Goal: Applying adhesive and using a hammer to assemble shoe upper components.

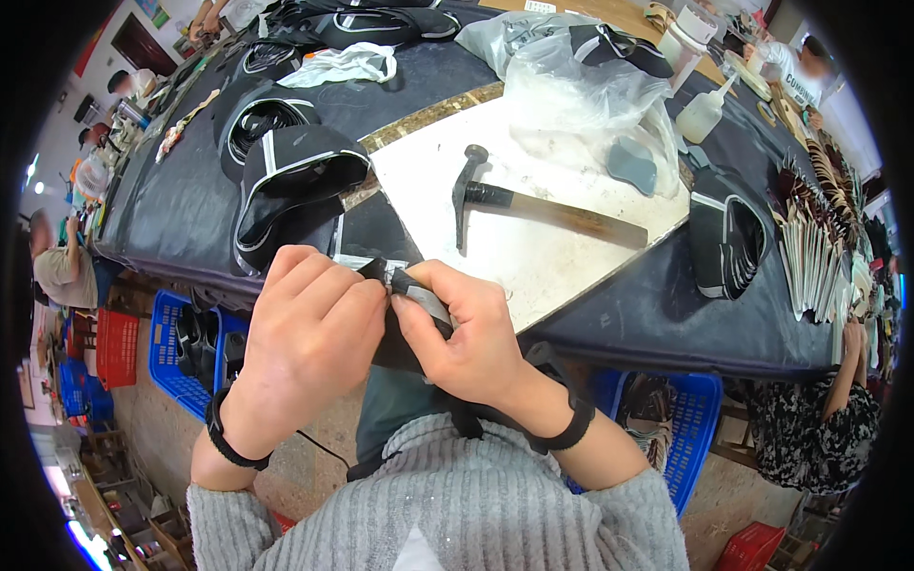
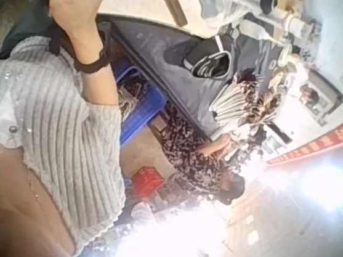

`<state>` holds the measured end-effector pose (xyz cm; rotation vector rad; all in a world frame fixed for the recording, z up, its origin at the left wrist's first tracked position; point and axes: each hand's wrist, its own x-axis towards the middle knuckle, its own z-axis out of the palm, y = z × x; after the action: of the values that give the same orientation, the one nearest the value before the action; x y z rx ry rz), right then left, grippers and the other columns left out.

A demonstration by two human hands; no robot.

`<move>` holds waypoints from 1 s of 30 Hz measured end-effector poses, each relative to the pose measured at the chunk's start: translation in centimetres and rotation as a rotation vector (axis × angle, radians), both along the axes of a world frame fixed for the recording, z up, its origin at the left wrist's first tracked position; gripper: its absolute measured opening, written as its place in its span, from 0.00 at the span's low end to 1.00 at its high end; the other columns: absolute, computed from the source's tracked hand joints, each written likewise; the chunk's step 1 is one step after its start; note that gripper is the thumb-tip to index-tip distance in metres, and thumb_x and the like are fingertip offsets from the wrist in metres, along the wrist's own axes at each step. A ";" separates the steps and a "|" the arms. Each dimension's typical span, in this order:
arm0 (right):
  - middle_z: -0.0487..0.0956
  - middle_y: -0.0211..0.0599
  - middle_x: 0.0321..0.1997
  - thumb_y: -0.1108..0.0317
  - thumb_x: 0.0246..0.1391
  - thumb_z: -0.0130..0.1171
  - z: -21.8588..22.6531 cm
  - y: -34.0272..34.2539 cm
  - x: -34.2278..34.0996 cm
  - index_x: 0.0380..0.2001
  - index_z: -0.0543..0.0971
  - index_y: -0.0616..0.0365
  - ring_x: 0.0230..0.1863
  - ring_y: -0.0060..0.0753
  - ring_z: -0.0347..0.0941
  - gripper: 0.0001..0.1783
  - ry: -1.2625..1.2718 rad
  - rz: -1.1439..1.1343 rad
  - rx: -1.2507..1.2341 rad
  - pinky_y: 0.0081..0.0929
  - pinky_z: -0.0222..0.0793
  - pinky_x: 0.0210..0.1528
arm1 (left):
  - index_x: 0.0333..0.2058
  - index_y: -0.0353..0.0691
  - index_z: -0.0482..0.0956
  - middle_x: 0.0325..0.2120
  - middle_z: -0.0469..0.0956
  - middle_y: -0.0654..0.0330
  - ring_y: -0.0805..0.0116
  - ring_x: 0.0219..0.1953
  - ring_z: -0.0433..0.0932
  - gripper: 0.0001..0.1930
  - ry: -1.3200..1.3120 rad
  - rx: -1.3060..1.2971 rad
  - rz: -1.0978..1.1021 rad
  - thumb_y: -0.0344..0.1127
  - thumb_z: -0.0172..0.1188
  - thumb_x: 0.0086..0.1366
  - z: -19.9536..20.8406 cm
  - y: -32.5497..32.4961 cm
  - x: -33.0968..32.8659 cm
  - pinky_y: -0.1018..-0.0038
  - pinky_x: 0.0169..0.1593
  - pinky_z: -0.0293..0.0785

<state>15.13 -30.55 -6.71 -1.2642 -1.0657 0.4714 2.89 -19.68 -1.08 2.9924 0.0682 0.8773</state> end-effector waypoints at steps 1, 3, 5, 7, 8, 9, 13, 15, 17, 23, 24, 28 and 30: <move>0.73 0.27 0.21 0.74 0.54 0.57 0.0 0.1 0.1 0.33 0.77 0.65 0.23 0.12 0.62 0.05 0.002 0.002 -0.002 0.17 0.59 0.24 | 0.22 0.38 0.72 0.20 0.67 0.60 0.63 0.26 0.69 0.06 0.002 -0.002 0.002 0.26 0.60 0.43 0.1 0.1 0.1 0.68 0.38 0.66; 0.74 0.29 0.20 0.75 0.54 0.57 0.0 0.1 0.1 0.33 0.77 0.65 0.23 0.13 0.63 0.05 -0.041 0.008 0.002 0.17 0.60 0.24 | 0.23 0.38 0.76 0.19 0.73 0.61 0.62 0.23 0.72 0.09 -0.042 -0.166 0.036 0.20 0.63 0.40 0.1 0.3 0.3 0.69 0.34 0.68; 0.74 0.30 0.20 0.75 0.53 0.57 0.3 -0.1 -0.2 0.32 0.77 0.65 0.22 0.14 0.64 0.05 0.068 0.010 -0.047 0.18 0.61 0.24 | 0.22 0.38 0.76 0.19 0.73 0.61 0.62 0.23 0.71 0.08 -0.078 -0.304 0.058 0.20 0.63 0.40 -0.1 0.4 0.2 0.70 0.33 0.68; 0.74 0.31 0.20 0.75 0.53 0.57 0.3 -0.2 -0.4 0.32 0.77 0.66 0.22 0.14 0.64 0.05 0.178 0.010 -0.096 0.18 0.61 0.25 | 0.22 0.37 0.75 0.19 0.74 0.61 0.61 0.22 0.71 0.08 -0.121 -0.430 0.080 0.20 0.63 0.41 -0.6 0.3 0.1 0.71 0.32 0.68; 0.74 0.31 0.20 0.74 0.53 0.57 0.2 -0.2 -0.4 0.32 0.77 0.66 0.22 0.13 0.64 0.05 0.178 0.004 -0.108 0.18 0.61 0.24 | 0.22 0.37 0.75 0.19 0.74 0.61 0.61 0.22 0.71 0.08 -0.120 -0.427 0.078 0.20 0.63 0.41 -0.8 0.3 0.1 0.71 0.32 0.68; 0.73 0.30 0.19 0.74 0.53 0.57 0.2 -0.1 -0.4 0.32 0.77 0.66 0.23 0.13 0.64 0.05 0.179 -0.002 -0.121 0.17 0.60 0.24 | 0.21 0.38 0.74 0.19 0.72 0.61 0.62 0.24 0.71 0.07 -0.158 -0.312 0.066 0.21 0.62 0.42 -1.0 0.2 0.3 0.69 0.33 0.67; 0.73 0.26 0.19 0.73 0.54 0.58 0.5 0.0 -0.5 0.31 0.77 0.67 0.23 0.10 0.62 0.06 0.008 -0.034 -0.039 0.16 0.58 0.23 | 0.22 0.38 0.74 0.20 0.71 0.61 0.62 0.24 0.71 0.08 -0.155 -0.120 0.079 0.21 0.62 0.43 -0.4 -0.2 0.4 0.69 0.32 0.67; 0.73 0.25 0.20 0.73 0.54 0.58 0.4 0.1 -0.5 0.31 0.77 0.67 0.23 0.10 0.62 0.06 0.063 -0.035 -0.076 0.16 0.59 0.23 | 0.23 0.37 0.75 0.19 0.73 0.61 0.63 0.23 0.72 0.09 -0.139 -0.080 0.103 0.19 0.62 0.41 -0.4 -0.3 0.4 0.71 0.29 0.67; 0.73 0.24 0.20 0.72 0.55 0.58 0.1 0.1 -0.8 0.31 0.77 0.66 0.23 0.09 0.62 0.06 0.160 -0.042 -0.092 0.16 0.59 0.23 | 0.24 0.37 0.75 0.19 0.72 0.62 0.68 0.23 0.73 0.07 -0.248 -0.330 0.130 0.19 0.60 0.44 -0.6 -0.4 0.4 0.75 0.23 0.64; 0.72 0.21 0.21 0.69 0.58 0.58 -0.2 0.1 -2.1 0.32 0.77 0.65 0.24 0.07 0.61 0.08 0.448 -0.072 -0.071 0.13 0.57 0.23 | 0.27 0.35 0.74 0.21 0.73 0.58 0.67 0.23 0.74 0.05 -0.284 -0.664 0.219 0.22 0.61 0.52 -1.8 -1.7 0.6 0.74 0.26 0.69; 0.73 0.21 0.21 0.69 0.58 0.58 -0.5 0.0 -2.0 0.33 0.77 0.65 0.24 0.07 0.61 0.08 0.393 -0.099 -0.083 0.12 0.57 0.24 | 0.29 0.34 0.74 0.21 0.74 0.59 0.71 0.24 0.75 0.04 -0.287 -0.736 0.215 0.21 0.60 0.55 -1.8 -1.8 0.6 0.77 0.27 0.68; 0.75 0.25 0.27 0.67 0.57 0.60 0.2 -0.7 -1.6 0.37 0.76 0.64 0.27 0.10 0.66 0.10 0.327 -0.030 -0.153 0.13 0.61 0.26 | 0.31 0.36 0.73 0.23 0.73 0.56 0.58 0.23 0.75 0.05 -0.191 -0.767 0.144 0.23 0.60 0.57 -2.4 -0.7 -0.2 0.69 0.26 0.71; 0.76 0.32 0.37 0.64 0.55 0.62 0.6 -0.8 -0.7 0.42 0.75 0.64 0.35 0.19 0.71 0.16 0.125 -0.120 -0.096 0.19 0.67 0.34 | 0.34 0.36 0.71 0.26 0.72 0.55 0.54 0.24 0.76 0.07 -0.136 -0.508 0.131 0.21 0.59 0.58 -1.9 -0.6 -0.6 0.67 0.26 0.72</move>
<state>14.46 -31.36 -6.10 -1.3571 -0.8655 0.5080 2.32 -20.30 -2.95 2.4729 0.4201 0.9071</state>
